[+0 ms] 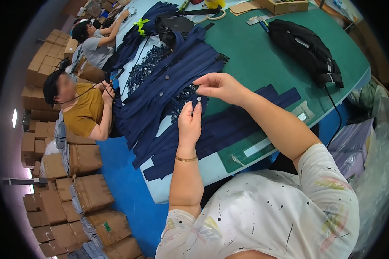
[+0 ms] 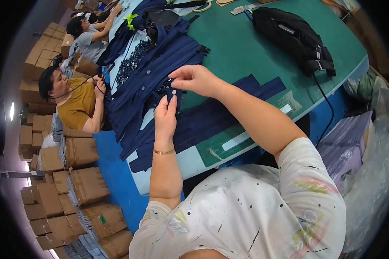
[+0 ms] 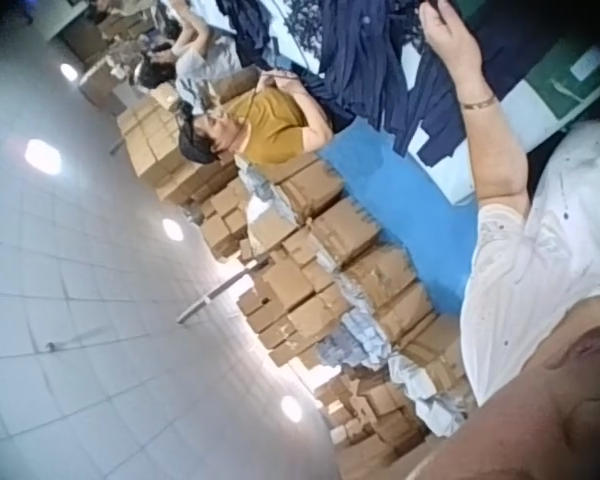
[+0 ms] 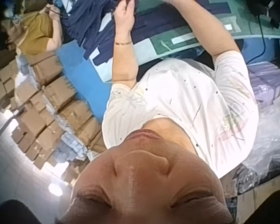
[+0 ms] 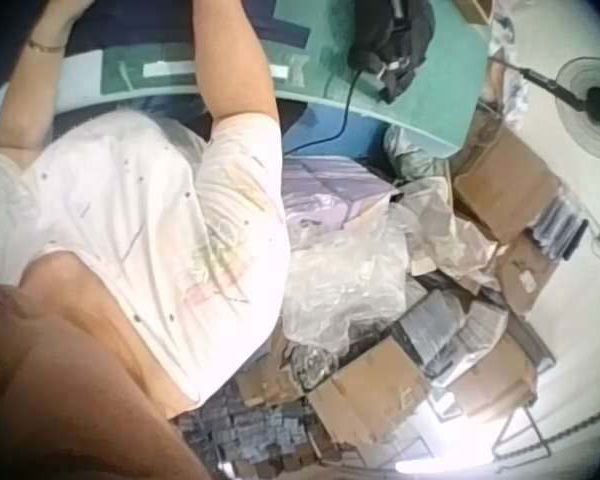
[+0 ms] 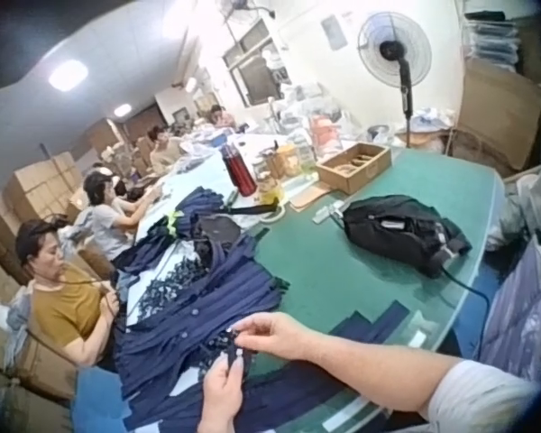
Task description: Manually attaching sliders and metal stops to zipper tape.
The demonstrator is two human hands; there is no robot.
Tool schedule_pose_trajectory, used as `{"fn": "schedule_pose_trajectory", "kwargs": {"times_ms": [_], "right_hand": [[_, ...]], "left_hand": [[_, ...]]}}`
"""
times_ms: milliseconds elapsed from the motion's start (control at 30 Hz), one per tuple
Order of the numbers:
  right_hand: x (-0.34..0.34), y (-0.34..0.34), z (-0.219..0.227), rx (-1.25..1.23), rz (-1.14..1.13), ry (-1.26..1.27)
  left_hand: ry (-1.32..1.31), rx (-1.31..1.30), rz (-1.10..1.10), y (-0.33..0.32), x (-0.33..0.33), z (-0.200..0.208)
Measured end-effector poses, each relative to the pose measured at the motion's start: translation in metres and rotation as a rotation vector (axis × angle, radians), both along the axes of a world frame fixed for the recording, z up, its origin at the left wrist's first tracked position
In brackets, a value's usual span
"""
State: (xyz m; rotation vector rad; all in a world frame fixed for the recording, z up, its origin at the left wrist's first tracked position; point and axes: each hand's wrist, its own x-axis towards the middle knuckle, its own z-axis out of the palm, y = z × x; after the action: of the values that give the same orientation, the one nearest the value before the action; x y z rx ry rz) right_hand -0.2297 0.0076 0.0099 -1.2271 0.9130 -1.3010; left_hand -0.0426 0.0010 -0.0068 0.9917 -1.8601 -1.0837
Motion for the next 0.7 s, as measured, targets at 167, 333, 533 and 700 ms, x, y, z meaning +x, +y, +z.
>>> {"fn": "schedule_pose_trajectory", "kwargs": {"times_ms": [167,333,533,700], "right_hand": [[0.007,0.004,0.006,-0.092,-0.013,0.019],[0.013,0.014,-0.001,-0.151,0.018,-0.017],[0.008,0.006,-0.002,-0.061,-0.122,-0.304],[0.012,0.010,0.019,0.107,-0.016,-0.178]], "left_hand": [[0.125,0.078,-0.013,0.012,-0.005,0.015],[-0.069,0.013,0.035,0.017,-0.002,0.015],[-0.084,-0.171,0.097,0.007,0.002,0.009],[0.042,-0.018,0.049,-0.002,0.009,0.007]]}}
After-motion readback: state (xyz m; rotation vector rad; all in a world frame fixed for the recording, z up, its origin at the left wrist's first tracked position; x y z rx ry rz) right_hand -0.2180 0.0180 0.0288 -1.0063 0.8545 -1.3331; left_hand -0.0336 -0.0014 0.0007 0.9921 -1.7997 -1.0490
